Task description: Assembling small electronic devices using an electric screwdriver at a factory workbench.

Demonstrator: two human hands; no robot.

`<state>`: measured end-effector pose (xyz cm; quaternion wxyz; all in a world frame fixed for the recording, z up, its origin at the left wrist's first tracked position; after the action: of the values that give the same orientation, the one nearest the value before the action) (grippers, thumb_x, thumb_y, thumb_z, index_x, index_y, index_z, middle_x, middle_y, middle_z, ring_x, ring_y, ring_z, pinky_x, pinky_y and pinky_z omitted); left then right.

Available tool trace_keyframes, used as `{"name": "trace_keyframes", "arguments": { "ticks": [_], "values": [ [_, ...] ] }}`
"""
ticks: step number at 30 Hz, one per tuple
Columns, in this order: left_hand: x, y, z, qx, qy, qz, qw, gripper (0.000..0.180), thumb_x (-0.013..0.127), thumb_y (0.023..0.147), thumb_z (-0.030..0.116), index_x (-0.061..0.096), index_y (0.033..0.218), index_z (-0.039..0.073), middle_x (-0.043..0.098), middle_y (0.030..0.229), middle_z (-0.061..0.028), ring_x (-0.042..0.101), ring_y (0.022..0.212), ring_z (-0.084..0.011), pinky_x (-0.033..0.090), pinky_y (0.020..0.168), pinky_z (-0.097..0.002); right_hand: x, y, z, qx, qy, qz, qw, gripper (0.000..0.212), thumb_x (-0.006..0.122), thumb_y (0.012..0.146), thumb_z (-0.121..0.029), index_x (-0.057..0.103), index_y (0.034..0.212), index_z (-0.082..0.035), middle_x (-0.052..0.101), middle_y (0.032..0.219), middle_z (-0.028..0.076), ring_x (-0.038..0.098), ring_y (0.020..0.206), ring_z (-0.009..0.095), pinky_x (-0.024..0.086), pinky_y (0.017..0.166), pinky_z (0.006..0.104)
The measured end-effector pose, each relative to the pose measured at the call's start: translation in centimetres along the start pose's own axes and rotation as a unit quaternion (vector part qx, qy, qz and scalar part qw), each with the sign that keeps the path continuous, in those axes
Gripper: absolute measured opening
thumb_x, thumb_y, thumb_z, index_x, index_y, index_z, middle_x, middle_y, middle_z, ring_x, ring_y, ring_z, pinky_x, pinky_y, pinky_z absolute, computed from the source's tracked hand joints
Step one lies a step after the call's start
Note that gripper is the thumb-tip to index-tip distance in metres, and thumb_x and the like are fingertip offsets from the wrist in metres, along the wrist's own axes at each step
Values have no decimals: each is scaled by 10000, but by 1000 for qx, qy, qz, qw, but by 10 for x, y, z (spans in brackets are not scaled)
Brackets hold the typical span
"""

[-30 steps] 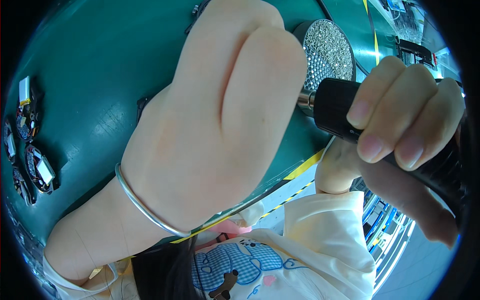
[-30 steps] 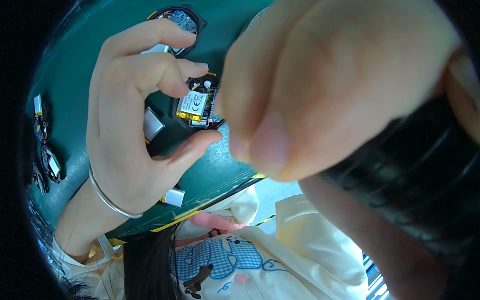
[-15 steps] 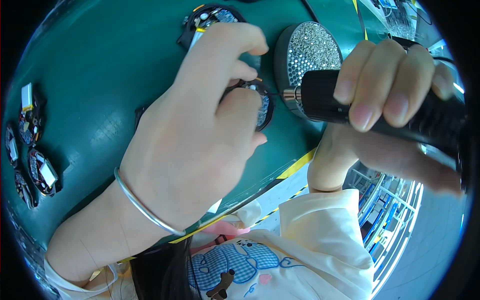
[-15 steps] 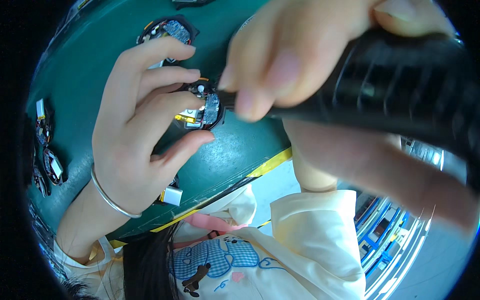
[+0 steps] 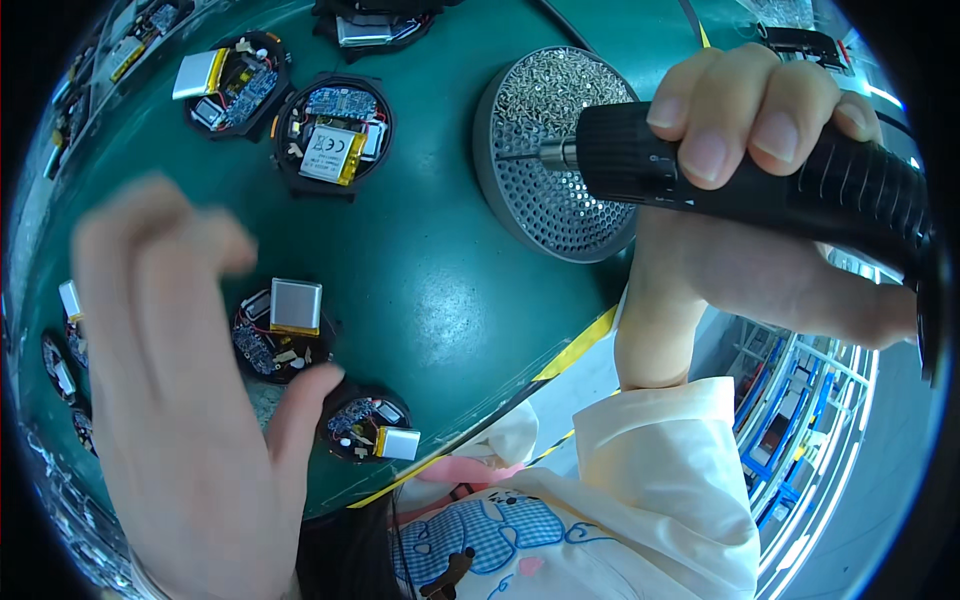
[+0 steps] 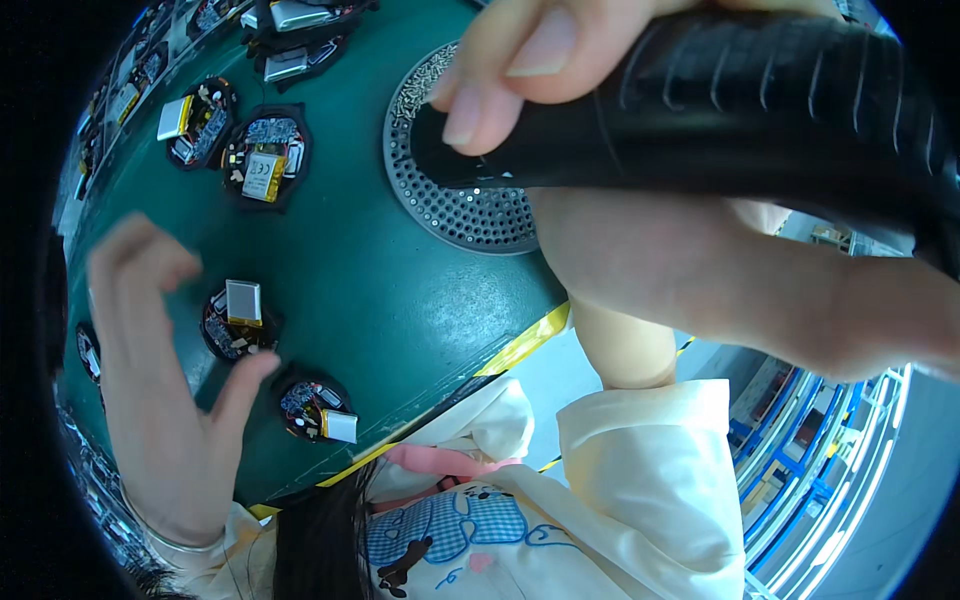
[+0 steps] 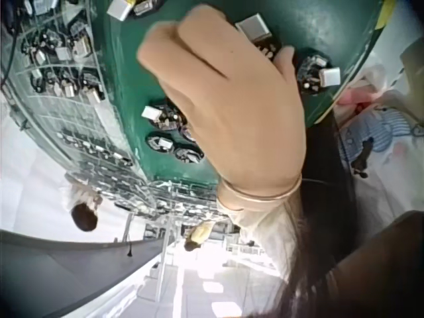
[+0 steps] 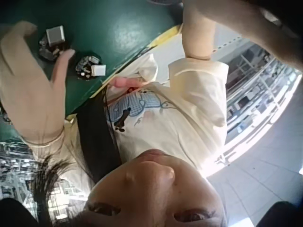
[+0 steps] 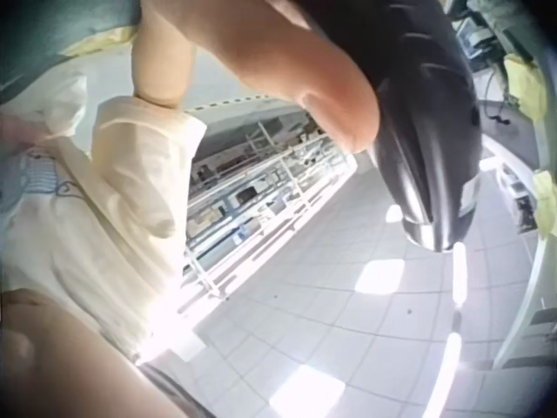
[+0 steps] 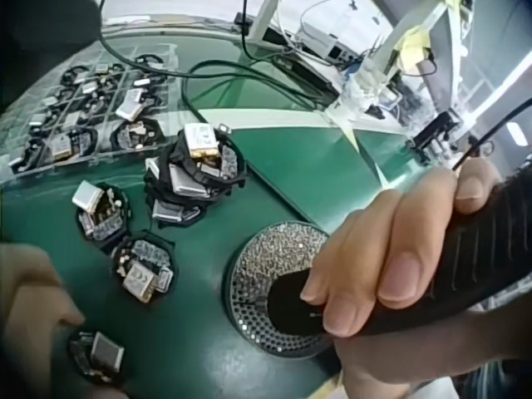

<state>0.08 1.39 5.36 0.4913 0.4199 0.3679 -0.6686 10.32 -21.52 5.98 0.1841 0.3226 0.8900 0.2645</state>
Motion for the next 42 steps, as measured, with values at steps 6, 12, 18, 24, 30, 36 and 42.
{"name": "trace_keyframes", "arguments": {
  "ticks": [6, 12, 18, 24, 30, 36, 42],
  "values": [
    [14, 4, 22, 24, -16, -45, 999, 439, 650, 617, -83, 509, 1027, -12, 442, 1184, -203, 505, 1032, -366, 431, 840, -423, -7, -3, 2, -20, -13, -7, 1000, 913, 422, 695, -810, 539, 1183, -48, 574, 962, 85, 574, 748, 231, 460, 665, 387],
    [38, 7, 17, 93, -87, -3, 992, 446, 656, 635, -77, 540, 1060, -10, 432, 1191, -198, 495, 1036, -375, 482, 833, -401, -5, -2, 10, -17, -5, -30, 999, 947, 429, 668, -834, 531, 1209, -63, 574, 968, 88, 569, 739, 240, 464, 674, 399],
    [43, 9, 24, 145, -121, 32, 981, 412, 680, 598, -53, 590, 994, 12, 468, 1118, -188, 505, 963, -374, 477, 820, -411, -1, -2, 1, -28, -48, -38, 998, 985, 427, 639, -863, 528, 1205, -63, 574, 978, 89, 570, 722, 236, 472, 646, 381],
    [51, 10, 29, 178, -164, 48, 969, 419, 653, 608, -57, 556, 1015, -39, 498, 1159, -214, 514, 1024, -404, 446, 838, -456, -4, -1, -5, -22, -64, -36, 997, 976, 428, 651, -857, 514, 1211, -62, 575, 983, 95, 572, 718, 233, 471, 636, 382],
    [51, 14, 27, 195, -159, 61, 966, 444, 698, 609, 18, 545, 1022, -35, 502, 1175, -207, 524, 1024, -391, 458, 839, -433, 1, 1, -6, -18, -70, -37, 997, 973, 444, 660, -844, 500, 1231, -58, 573, 988, 97, 569, 724, 231, 465, 648, 387],
    [50, 19, 27, 206, -147, 89, 963, 493, 704, 596, 24, 550, 1057, -57, 527, 1156, -193, 531, 1032, -367, 463, 849, -412, -11, -4, -23, -10, -17, 63, 998, 861, 553, 654, -766, 562, 1112, -37, 570, 897, 60, 552, 720, 188, 423, 675, 350],
    [38, 24, 24, 223, -124, 120, 959, 483, 698, 576, 9, 567, 1031, -89, 542, 1130, -180, 550, 1000, -344, 502, 796, -370, 3, 14, -25, -33, 127, 203, 970, 658, 750, 603, -593, 493, 894, -61, 556, 739, 31, 533, 514, 135, 396, 463, 263]
  ]
}}
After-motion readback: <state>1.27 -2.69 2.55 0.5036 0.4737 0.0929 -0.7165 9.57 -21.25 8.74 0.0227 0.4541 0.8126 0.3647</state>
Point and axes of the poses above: each hand's wrist, its own y-axis towards the middle knuckle, its own x-axis out of the palm, z = x × y, the point moved 3 cm from there along y, towards the middle knuckle
